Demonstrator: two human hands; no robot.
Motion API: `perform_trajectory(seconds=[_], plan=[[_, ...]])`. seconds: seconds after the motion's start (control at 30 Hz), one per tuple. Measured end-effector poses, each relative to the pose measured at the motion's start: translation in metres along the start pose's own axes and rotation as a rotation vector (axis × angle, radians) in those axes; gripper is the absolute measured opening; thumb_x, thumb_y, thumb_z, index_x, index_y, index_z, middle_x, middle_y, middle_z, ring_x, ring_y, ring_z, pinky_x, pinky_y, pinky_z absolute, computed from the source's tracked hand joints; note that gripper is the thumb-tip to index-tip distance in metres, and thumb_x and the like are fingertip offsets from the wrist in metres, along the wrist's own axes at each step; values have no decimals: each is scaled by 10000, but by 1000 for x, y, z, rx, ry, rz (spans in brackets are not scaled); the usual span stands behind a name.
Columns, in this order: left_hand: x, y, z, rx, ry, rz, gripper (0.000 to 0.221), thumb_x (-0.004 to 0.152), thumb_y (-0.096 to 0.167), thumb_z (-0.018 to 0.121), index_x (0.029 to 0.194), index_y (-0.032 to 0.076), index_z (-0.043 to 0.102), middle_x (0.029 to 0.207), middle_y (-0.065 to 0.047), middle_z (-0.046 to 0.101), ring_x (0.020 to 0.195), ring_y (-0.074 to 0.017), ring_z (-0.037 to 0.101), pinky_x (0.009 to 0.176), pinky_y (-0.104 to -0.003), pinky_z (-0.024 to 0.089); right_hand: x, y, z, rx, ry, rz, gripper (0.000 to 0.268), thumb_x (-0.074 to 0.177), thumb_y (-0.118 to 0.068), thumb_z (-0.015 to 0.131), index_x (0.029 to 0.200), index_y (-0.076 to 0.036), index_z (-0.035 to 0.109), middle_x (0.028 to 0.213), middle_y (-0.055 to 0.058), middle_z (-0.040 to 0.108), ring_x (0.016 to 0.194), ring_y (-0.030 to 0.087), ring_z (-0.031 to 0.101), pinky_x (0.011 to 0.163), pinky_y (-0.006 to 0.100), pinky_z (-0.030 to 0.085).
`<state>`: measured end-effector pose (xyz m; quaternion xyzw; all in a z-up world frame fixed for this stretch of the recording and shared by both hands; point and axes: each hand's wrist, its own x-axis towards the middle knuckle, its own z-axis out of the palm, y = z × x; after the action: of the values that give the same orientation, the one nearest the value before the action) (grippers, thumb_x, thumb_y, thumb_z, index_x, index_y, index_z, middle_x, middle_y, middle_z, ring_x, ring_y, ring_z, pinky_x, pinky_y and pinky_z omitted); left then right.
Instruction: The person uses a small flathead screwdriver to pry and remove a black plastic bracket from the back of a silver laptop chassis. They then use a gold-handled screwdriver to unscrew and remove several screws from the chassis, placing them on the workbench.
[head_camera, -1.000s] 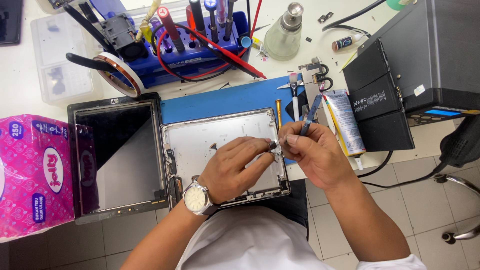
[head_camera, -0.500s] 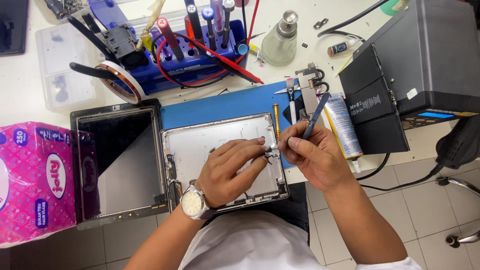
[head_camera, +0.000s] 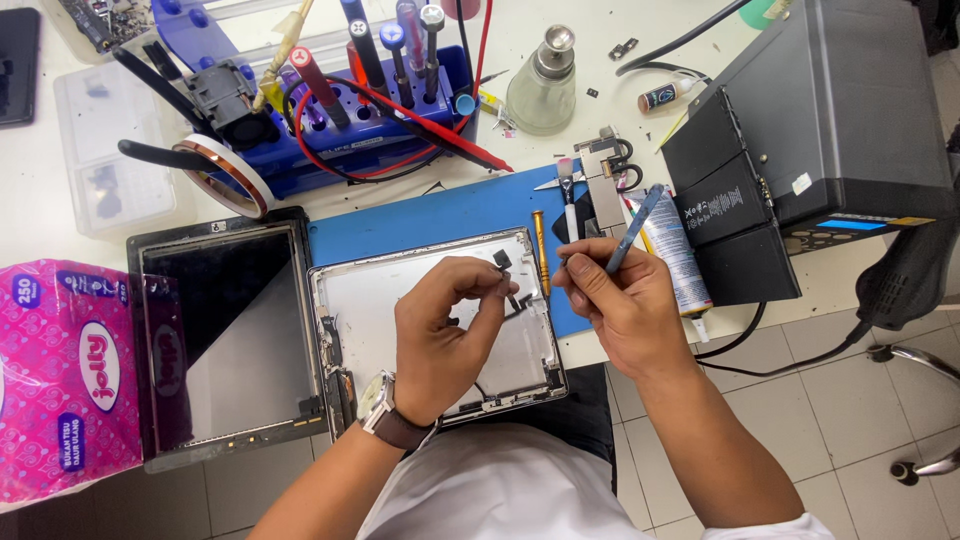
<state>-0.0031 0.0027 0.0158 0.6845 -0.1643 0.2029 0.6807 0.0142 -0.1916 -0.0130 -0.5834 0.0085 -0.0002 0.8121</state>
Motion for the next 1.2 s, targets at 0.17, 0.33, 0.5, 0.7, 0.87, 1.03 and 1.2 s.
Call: perform_trajectory(seconds=[0.17,0.33,0.5,0.7,0.87,1.03,1.2], plan=[[-9,-13,6,-142,29,-252,54,938,-14,679,987,4,663,881,-131,723,835,-274,786,723,-381,650,-4,-22,-4,-345,-10,-100,82,933,0,698,983,55,732,686,159,658,544,105,555,450,202,457],[-12,-18,11,-234,48,-399,107,955,40,684,1047,-7,658,886,-136,719,855,-254,771,754,-383,654,-7,-21,-24,-452,-10,-122,65,910,28,716,967,52,736,647,113,612,551,98,554,478,213,473],[-9,-22,17,-284,16,-436,364,946,28,692,1277,5,543,944,-131,657,866,-283,774,776,-397,676,-14,-44,-22,-715,88,-312,95,895,1,791,953,37,725,748,146,608,659,148,619,588,261,532],[-9,-15,24,-241,-61,-362,615,960,7,662,1495,37,359,983,-119,680,917,-250,738,834,-412,655,-13,-37,-24,-674,61,-358,90,939,-33,742,1018,-4,772,794,124,654,749,122,609,628,270,528],[-7,-15,18,-178,-105,-311,684,949,-21,660,1543,40,328,974,-144,707,898,-274,746,804,-438,652,-3,-23,-14,-445,-175,-180,308,838,-39,812,1134,20,749,890,123,695,780,115,618,680,271,569],[-5,-10,8,-152,-138,-373,745,916,-24,673,1562,39,308,927,-136,712,812,-235,720,745,-406,640,7,-23,12,-393,-283,-139,245,858,-68,804,1070,47,758,876,163,688,794,146,609,662,301,552],[-3,-7,3,-210,-155,-418,688,923,8,684,1535,23,370,924,-144,722,796,-238,723,738,-403,639,9,-27,22,-297,-274,-59,136,930,-53,726,1024,44,742,877,128,673,877,131,602,759,314,560]])
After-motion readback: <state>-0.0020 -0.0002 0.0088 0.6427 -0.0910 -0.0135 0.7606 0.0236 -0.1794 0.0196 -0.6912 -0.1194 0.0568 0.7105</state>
